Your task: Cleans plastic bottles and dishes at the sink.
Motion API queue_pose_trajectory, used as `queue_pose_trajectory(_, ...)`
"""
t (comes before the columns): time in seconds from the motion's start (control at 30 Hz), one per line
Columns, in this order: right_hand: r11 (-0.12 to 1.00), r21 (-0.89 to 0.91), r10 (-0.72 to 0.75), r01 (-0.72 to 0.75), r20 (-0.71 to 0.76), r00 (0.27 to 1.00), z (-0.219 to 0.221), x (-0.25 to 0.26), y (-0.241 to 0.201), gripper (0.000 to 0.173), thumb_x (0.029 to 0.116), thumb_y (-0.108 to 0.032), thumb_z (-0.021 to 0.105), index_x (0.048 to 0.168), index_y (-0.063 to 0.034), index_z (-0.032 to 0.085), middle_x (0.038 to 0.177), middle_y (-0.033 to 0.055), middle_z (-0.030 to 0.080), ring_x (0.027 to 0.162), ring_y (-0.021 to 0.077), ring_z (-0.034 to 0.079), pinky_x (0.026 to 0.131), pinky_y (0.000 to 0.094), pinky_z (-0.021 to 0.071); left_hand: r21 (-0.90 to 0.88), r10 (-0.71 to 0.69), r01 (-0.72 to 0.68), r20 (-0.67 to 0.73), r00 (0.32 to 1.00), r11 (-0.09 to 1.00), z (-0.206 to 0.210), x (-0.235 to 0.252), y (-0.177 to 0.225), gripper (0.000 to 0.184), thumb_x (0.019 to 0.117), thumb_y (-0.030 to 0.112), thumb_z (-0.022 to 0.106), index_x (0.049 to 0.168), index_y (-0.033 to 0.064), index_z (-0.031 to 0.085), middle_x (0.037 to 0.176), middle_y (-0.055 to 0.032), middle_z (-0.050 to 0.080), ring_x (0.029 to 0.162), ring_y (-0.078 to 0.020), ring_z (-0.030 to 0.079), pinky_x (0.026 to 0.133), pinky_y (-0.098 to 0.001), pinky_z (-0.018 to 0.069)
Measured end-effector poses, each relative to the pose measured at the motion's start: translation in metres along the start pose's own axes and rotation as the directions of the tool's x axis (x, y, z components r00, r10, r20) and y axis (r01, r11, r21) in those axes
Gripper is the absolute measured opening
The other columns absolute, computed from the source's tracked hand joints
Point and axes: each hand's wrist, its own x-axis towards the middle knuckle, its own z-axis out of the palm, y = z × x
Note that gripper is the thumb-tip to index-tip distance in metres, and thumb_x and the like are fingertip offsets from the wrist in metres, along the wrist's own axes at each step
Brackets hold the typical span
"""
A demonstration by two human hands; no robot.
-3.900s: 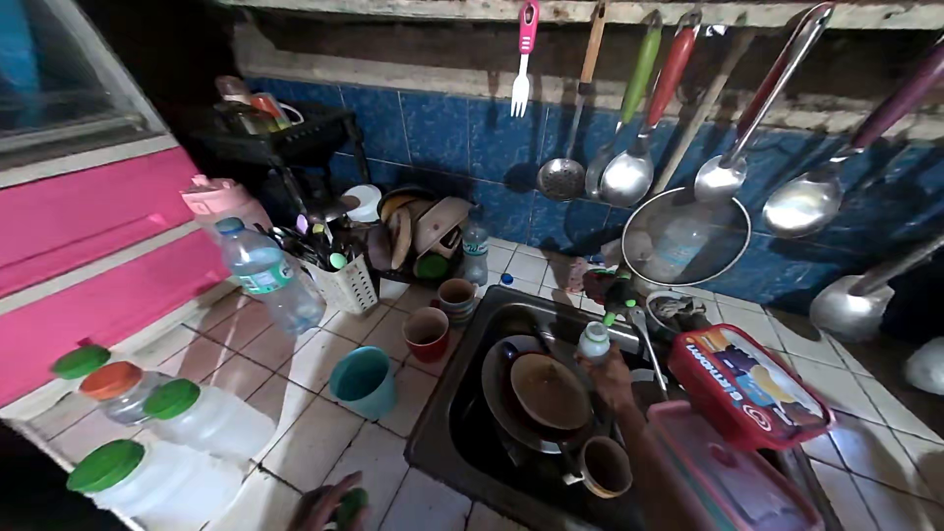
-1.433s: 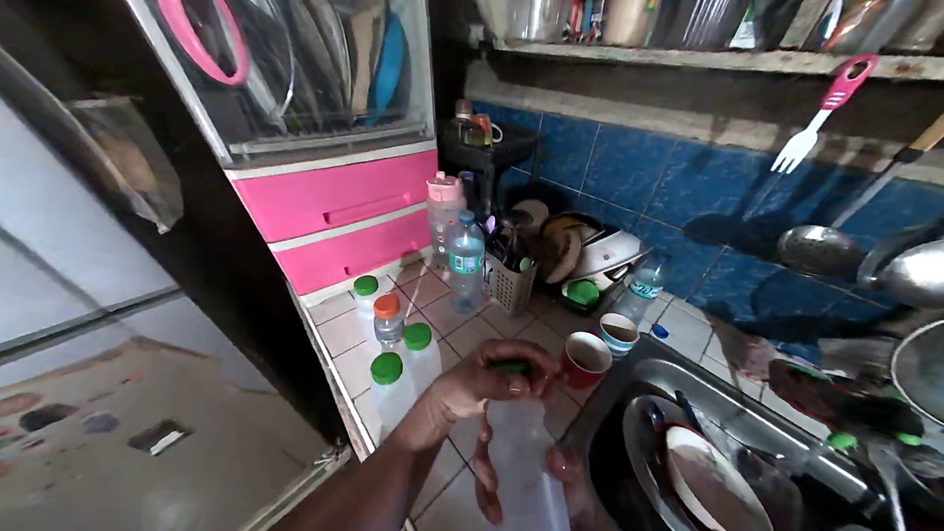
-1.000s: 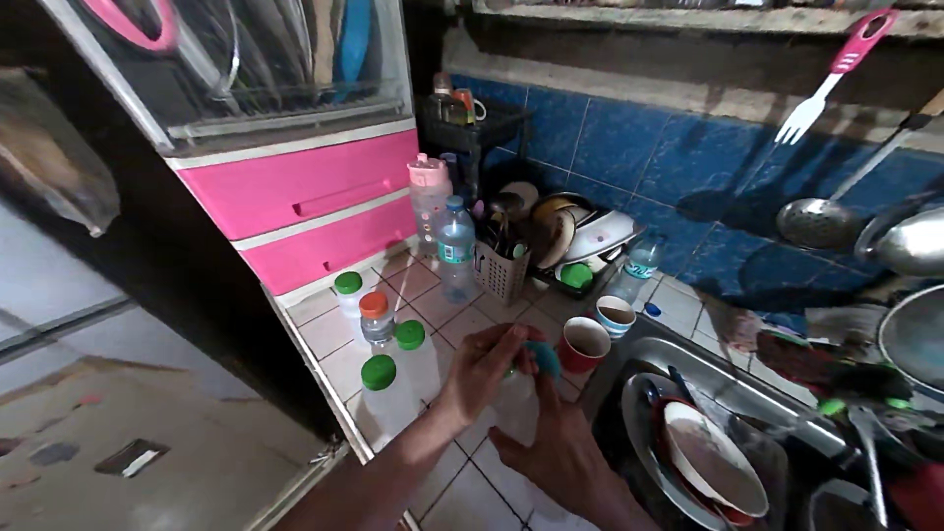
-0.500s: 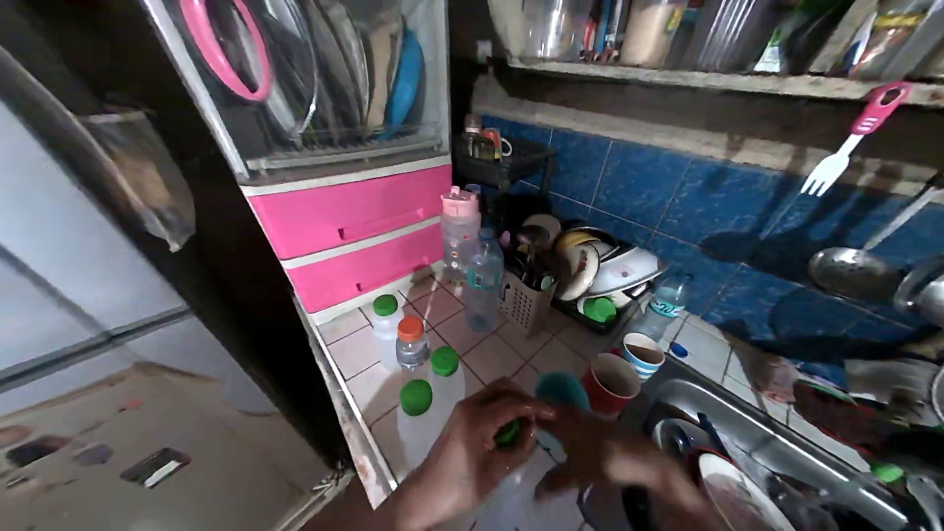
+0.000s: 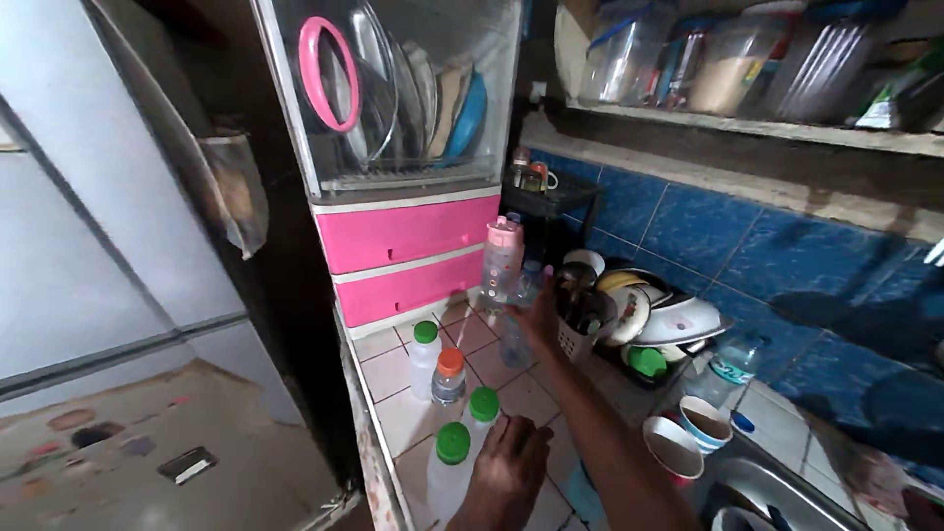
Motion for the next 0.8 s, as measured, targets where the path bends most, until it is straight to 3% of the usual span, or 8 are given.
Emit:
queue_pose_trajectory(0.17, 0.996, 0.086, -0.012, 0.015, -0.034, 0.999, -0.01, -0.007, -0.01, 0.1, 0.0858, -0.027, 0.081, 0.158, 0.0069, 0.021, 0.153, 0.0344, 0.039, 0.138, 0.0446, 0.048, 0.113, 0.0524, 0.0424, 0.246, 0.155, -0.145, -0.021, 0.988, 0.958, -0.003, -0.008, -0.007, 0.021, 0.0929, 0.031, 0.067, 0.095, 0.0129, 0.078, 0.087, -0.0065, 0.069, 0.086, -0.0242, 0.068, 0.076, -0.0369, 0.0576)
queue_pose_trajectory(0.3, 0.937, 0.313, -0.119, 0.152, -0.12, 0.986, -0.096, -0.046, -0.025, 0.098, 0.0849, -0.025, 0.083, 0.158, -0.0012, 0.023, 0.148, 0.0279, 0.048, 0.133, 0.0353, 0.054, 0.108, 0.0504, 0.0476, 0.257, 0.167, -0.179, 0.067, 0.984, 0.95, -0.017, -0.012, -0.005, 0.036, 0.0919, 0.044, 0.067, 0.103, 0.0125, 0.078, 0.096, -0.0086, 0.072, 0.093, -0.0286, 0.069, 0.083, -0.0444, 0.0573)
queue_pose_trajectory(0.43, 0.737, 0.63, -0.14, 0.246, -0.214, 0.967, -0.214, -0.11, -0.008, 0.088, 0.0872, -0.025, 0.077, 0.158, -0.0164, 0.025, 0.136, 0.0066, 0.057, 0.113, 0.014, 0.064, 0.092, 0.0364, 0.0583, 0.027, 0.173, -0.172, -0.041, 0.984, 0.985, -0.037, 0.004, 0.015, 0.036, 0.0969, 0.039, 0.064, 0.117, 0.0118, 0.075, 0.115, -0.0115, 0.072, 0.106, -0.0268, 0.069, 0.09, -0.0423, 0.056)
queue_pose_trajectory(0.5, 0.584, 0.775, -0.144, 0.241, -0.193, 0.97, -0.255, -0.149, 0.01, 0.093, 0.0796, -0.049, 0.082, 0.153, -0.0259, 0.029, 0.123, -0.0052, 0.063, 0.103, 0.0085, 0.068, 0.085, 0.0316, 0.0616, -0.266, 0.119, -0.147, -0.12, 0.986, 0.953, -0.052, 0.03, 0.044, 0.035, 0.1018, 0.035, 0.062, 0.126, 0.0102, 0.067, 0.126, -0.0085, 0.068, 0.12, -0.0141, 0.062, 0.103, -0.0307, 0.0515)
queue_pose_trajectory(0.6, 0.5, 0.855, -0.155, 0.135, -0.065, 0.986, -0.275, -0.224, 0.031, 0.079, 0.0711, -0.056, 0.086, 0.135, -0.0247, 0.052, 0.105, -0.0125, 0.073, 0.092, 0.0026, 0.071, 0.08, 0.0262, 0.0618, -0.725, 0.095, -0.153, -0.12, 0.988, 0.672, -0.044, 0.079, 0.086, 0.051, 0.101, 0.039, 0.063, 0.14, 0.0075, 0.054, 0.137, -0.0012, 0.061, 0.125, -0.0099, 0.059, 0.107, -0.031, 0.0505)
queue_pose_trajectory(0.7, 0.512, 0.854, -0.117, -0.093, 0.176, 0.977, -0.266, -0.295, 0.05, 0.047, 0.0935, -0.038, 0.068, 0.129, -0.0099, 0.054, 0.101, -0.0147, 0.069, 0.093, -0.0049, 0.064, 0.085, 0.0183, 0.055, -0.976, 0.225, 0.128, 0.166, 0.96, 0.176, 0.011, 0.105, 0.123, 0.071, 0.0943, 0.055, 0.064, 0.152, 0.021, 0.043, 0.145, 0.0046, 0.058, 0.127, -0.0149, 0.06, 0.107, -0.0352, 0.0519)
queue_pose_trajectory(0.73, 0.493, 0.851, -0.078, -0.182, 0.251, 0.965, -0.263, -0.312, 0.063, 0.035, 0.0971, -0.042, 0.061, 0.118, -0.0147, 0.058, 0.096, -0.0154, 0.071, 0.09, -0.0049, 0.066, 0.083, 0.0184, 0.0568, -0.967, 0.291, 0.256, 0.248, 0.924, 0.011, 0.037, 0.103, 0.135, 0.068, 0.0935, 0.054, 0.066, 0.15, 0.0204, 0.048, 0.138, 0.0, 0.064, 0.123, -0.0186, 0.064, 0.106, -0.0377, 0.0529)
queue_pose_trajectory(0.8, 0.478, 0.835, 0.002, -0.273, 0.31, 0.951, -0.269, -0.34, 0.095, 0.038, 0.0978, -0.049, 0.057, 0.117, -0.0159, 0.057, 0.096, -0.0141, 0.071, 0.091, -0.0026, 0.068, 0.084, 0.0211, 0.058, -0.911, 0.332, 0.4, 0.348, 0.877, -0.101, 0.077, 0.083, 0.168, 0.045, 0.0948, 0.052, 0.064, 0.126, 0.0198, 0.068, 0.102, 0.0015, 0.075, 0.094, -0.0141, 0.071, 0.088, -0.0332, 0.0594)
